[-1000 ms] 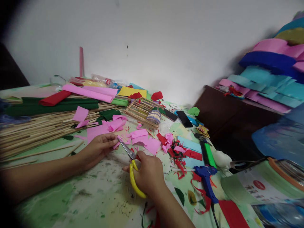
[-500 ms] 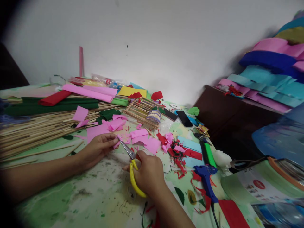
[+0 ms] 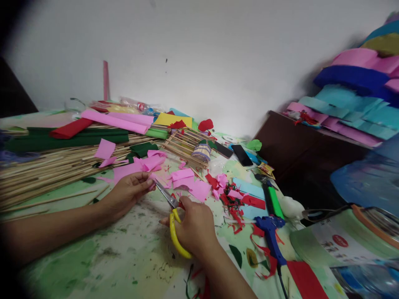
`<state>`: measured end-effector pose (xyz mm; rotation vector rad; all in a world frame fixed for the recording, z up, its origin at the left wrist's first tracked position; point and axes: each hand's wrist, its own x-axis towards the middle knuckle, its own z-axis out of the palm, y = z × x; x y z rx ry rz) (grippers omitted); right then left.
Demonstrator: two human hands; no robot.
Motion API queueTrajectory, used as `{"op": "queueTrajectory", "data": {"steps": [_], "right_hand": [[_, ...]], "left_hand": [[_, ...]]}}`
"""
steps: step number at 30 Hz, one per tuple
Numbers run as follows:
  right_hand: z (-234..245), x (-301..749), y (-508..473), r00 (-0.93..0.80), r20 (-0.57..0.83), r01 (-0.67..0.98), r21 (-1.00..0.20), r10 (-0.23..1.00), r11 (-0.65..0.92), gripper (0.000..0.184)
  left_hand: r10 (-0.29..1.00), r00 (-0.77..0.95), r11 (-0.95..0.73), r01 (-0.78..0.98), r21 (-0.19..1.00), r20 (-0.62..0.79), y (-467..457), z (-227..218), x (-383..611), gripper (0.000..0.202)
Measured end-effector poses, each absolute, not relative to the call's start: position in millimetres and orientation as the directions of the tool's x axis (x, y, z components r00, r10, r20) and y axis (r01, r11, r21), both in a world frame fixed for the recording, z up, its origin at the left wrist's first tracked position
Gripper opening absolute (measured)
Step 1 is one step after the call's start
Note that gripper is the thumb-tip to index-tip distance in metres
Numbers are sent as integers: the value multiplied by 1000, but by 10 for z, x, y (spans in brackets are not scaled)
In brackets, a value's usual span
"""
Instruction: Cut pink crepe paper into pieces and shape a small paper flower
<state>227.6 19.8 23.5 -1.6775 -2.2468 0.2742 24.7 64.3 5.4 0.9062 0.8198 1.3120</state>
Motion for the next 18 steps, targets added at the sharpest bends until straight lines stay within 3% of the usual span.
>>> {"op": "queueTrajectory", "data": {"steps": [18], "right_hand": [[232,2273,190,-266,149,887,-348,952,303,37]], "left_hand": [[990,133,18,-408,913,40,648,-11,258,15]]}}
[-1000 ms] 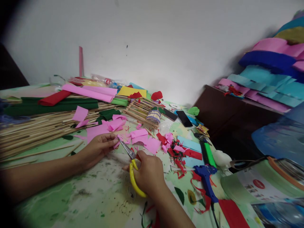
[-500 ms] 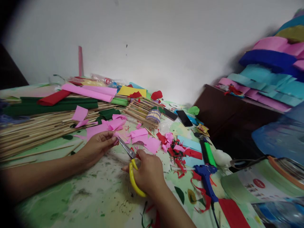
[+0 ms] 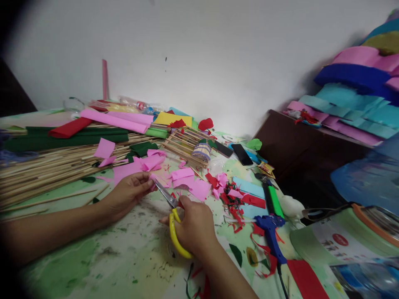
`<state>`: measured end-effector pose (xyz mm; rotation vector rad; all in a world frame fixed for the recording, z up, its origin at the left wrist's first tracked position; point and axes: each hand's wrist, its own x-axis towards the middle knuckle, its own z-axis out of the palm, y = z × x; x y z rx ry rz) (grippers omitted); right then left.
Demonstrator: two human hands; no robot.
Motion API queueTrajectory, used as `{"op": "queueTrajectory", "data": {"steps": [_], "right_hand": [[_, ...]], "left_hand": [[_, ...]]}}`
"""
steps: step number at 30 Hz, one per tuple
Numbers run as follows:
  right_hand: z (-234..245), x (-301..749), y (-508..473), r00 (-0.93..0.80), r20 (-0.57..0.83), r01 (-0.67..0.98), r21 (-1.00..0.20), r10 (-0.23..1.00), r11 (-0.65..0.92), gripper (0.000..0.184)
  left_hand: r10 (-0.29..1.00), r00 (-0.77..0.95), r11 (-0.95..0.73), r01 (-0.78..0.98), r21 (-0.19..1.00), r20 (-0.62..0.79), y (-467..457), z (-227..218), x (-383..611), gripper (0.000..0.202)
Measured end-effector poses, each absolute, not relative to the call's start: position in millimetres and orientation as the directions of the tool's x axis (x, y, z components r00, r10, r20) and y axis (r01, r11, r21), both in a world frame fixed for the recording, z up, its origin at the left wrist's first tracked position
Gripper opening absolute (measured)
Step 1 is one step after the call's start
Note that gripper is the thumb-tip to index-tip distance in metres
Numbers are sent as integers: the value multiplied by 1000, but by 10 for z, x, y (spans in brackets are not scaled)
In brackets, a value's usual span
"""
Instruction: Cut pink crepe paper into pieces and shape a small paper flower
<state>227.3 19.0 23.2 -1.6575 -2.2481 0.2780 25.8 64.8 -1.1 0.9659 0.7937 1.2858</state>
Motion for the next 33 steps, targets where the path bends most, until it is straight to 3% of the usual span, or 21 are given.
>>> {"op": "queueTrajectory", "data": {"steps": [33], "right_hand": [[271,2260,183,-251,117,920,-279,961,274,38]], "left_hand": [[988,153,81,-420,904,-17,608,132,270,13]]}}
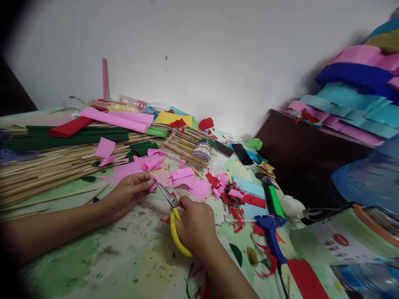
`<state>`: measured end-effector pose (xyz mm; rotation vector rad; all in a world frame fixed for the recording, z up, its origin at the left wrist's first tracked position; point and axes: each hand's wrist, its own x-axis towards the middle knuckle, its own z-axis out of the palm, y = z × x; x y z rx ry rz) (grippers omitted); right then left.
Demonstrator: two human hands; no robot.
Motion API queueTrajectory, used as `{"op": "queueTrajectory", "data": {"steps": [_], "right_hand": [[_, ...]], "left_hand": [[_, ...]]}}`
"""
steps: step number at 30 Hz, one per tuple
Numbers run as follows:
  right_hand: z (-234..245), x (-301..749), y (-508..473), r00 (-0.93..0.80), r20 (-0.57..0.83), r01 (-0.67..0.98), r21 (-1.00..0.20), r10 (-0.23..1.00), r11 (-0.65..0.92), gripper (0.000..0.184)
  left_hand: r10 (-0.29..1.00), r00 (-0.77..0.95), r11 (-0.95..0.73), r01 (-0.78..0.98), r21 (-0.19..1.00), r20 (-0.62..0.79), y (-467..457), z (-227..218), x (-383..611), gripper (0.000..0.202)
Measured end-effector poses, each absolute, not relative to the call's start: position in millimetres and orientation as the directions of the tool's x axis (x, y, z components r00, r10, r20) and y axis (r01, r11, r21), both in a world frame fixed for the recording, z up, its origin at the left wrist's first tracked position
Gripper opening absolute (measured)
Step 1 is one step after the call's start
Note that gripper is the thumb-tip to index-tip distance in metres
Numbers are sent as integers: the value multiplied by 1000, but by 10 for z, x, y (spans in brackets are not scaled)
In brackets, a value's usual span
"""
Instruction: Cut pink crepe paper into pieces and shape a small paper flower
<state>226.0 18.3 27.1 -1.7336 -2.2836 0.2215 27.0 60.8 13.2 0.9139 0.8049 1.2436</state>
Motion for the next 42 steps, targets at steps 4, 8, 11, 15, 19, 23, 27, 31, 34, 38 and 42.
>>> {"op": "queueTrajectory", "data": {"steps": [4,8,11,15,19,23,27,31,34,38,42], "right_hand": [[279,2261,178,-253,125,926,-256,959,278,38],[262,2274,179,-261,152,918,-265,953,294,38],[248,2281,181,-261,160,918,-263,952,296,39],[243,2276,185,-257,151,918,-272,955,290,37],[250,2268,188,-252,132,915,-290,959,280,37],[261,2265,185,-256,127,910,-302,958,283,37],[270,2265,182,-258,134,908,-304,957,288,35],[263,2266,187,-260,145,899,-324,955,294,35],[258,2266,189,-258,137,900,-327,956,289,35],[265,2262,180,-267,135,900,-318,954,297,33],[279,2256,175,-272,127,906,-300,954,299,33]], "left_hand": [[990,140,83,-424,902,-26,610,136,274,14],[989,148,75,-414,907,-15,602,135,274,14],[988,155,79,-413,907,-16,595,133,272,14],[987,158,94,-431,898,-27,601,116,263,13],[989,142,88,-436,896,-28,621,87,253,14],[997,77,39,-457,889,-4,645,65,250,14],[999,49,30,-463,886,-8,649,67,256,18],[998,58,24,-440,898,2,644,67,258,18],[996,87,23,-436,900,17,649,55,256,16],[996,93,39,-437,899,2,643,54,255,18],[995,101,61,-429,901,-19,622,86,262,20]]}}
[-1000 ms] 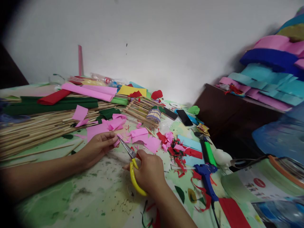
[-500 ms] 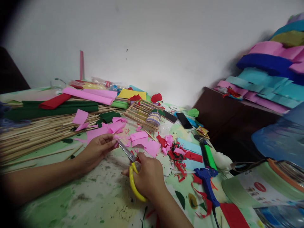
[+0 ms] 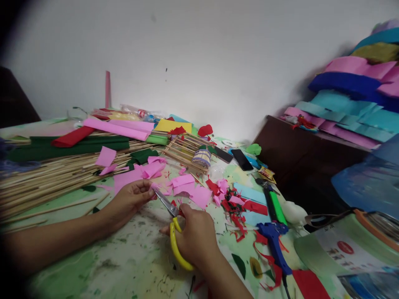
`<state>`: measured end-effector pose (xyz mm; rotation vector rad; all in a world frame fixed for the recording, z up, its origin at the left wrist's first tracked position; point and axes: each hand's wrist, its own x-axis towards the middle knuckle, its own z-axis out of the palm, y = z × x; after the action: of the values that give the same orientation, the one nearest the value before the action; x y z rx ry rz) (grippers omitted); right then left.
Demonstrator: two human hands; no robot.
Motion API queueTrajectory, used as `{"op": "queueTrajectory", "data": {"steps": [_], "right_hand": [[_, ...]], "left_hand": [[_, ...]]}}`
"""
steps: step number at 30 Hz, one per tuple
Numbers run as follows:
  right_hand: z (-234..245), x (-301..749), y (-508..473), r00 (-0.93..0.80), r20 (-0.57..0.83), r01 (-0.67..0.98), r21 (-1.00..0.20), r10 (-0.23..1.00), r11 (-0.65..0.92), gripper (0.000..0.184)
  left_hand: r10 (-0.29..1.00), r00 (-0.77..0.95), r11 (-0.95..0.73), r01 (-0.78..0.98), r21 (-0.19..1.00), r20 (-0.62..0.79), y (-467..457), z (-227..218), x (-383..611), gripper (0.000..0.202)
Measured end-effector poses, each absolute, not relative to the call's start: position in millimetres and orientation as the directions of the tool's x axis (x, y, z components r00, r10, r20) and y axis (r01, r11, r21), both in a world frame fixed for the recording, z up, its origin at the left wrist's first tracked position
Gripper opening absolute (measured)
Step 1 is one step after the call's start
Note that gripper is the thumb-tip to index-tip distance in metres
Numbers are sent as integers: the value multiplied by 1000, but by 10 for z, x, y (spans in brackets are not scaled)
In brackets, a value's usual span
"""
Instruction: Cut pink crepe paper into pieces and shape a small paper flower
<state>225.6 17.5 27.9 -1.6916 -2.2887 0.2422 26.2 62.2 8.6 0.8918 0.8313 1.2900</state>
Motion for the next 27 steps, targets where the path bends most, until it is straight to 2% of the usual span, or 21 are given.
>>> {"op": "queueTrajectory", "data": {"steps": [12,27], "right_hand": [[265,2263,189,-260,143,903,-314,955,293,30],[241,2263,197,-234,148,921,-282,961,268,32]], "left_hand": [[993,106,96,-443,892,-54,614,107,263,21],[987,160,75,-399,914,-11,636,54,233,13]]}}
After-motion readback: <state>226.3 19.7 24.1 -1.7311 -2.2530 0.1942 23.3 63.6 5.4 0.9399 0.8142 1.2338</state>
